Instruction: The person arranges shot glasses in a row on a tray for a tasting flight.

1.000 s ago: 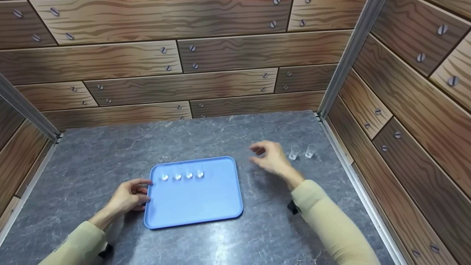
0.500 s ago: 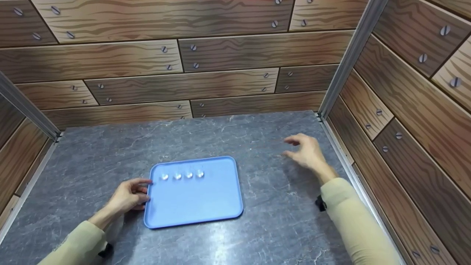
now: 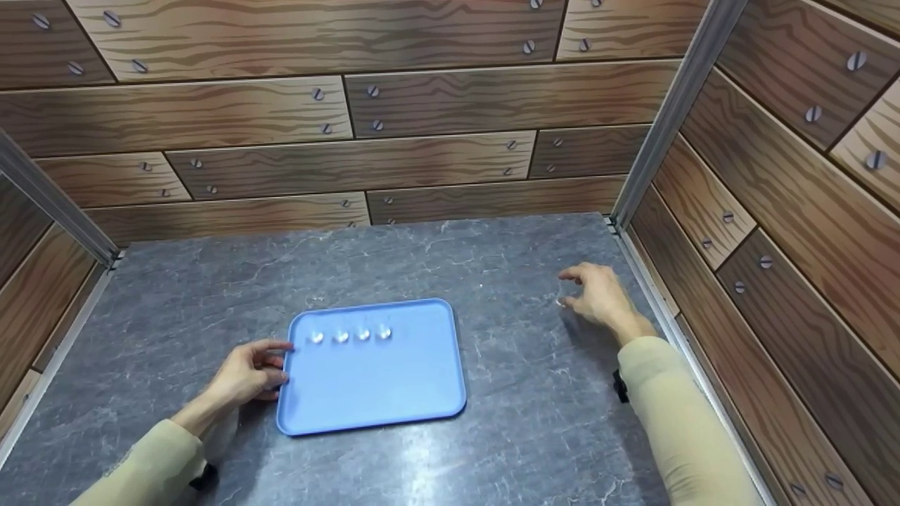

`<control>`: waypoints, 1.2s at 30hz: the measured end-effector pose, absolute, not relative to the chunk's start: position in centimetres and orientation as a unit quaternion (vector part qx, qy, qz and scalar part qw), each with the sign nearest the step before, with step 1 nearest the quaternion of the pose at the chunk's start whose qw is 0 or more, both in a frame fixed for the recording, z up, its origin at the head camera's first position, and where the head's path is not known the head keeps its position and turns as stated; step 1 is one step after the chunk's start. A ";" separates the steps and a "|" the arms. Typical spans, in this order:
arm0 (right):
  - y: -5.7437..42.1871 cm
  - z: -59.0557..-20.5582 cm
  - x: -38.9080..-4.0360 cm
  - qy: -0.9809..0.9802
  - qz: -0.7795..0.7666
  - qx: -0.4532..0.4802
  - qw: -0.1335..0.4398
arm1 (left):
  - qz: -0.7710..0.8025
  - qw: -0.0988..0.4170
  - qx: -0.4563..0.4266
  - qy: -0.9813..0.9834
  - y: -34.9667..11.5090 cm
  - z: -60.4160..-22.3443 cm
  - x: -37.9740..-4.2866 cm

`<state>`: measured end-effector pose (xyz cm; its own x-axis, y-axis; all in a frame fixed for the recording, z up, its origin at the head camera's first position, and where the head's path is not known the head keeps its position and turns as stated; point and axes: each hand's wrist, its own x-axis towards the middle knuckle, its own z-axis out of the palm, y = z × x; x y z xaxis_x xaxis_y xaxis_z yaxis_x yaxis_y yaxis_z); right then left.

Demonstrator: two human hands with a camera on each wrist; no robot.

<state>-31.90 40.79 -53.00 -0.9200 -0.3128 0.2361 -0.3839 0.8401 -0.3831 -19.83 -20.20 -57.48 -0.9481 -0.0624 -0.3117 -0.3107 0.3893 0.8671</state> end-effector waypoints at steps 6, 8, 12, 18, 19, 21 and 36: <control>40.7 -53.2 -32.1 -0.961 0.207 0.169 0.077 | 0.537 0.114 -0.114 0.828 -20.2 -57.4 -19.9; 40.7 -53.2 -32.2 -0.962 0.204 0.166 0.073 | 0.538 0.115 -0.116 0.827 -20.2 -57.4 -19.9; 40.6 -53.3 -32.4 -0.964 0.202 0.161 0.067 | 0.542 0.116 -0.116 0.824 -20.2 -57.5 -20.0; 40.4 -53.7 -32.5 -0.963 0.213 0.150 0.066 | 0.543 0.109 -0.109 0.825 -20.3 -57.6 -19.9; 40.4 -53.8 -32.5 -0.963 0.217 0.148 0.067 | 0.542 0.109 -0.108 0.826 -20.3 -57.6 -19.9; 40.3 -54.0 -32.3 -0.961 0.227 0.143 0.069 | 0.542 0.108 -0.106 0.827 -20.3 -57.6 -19.9; 37.5 -54.3 -30.7 -0.944 0.285 0.137 0.098 | 0.539 0.112 -0.108 0.828 -20.3 -57.6 -19.8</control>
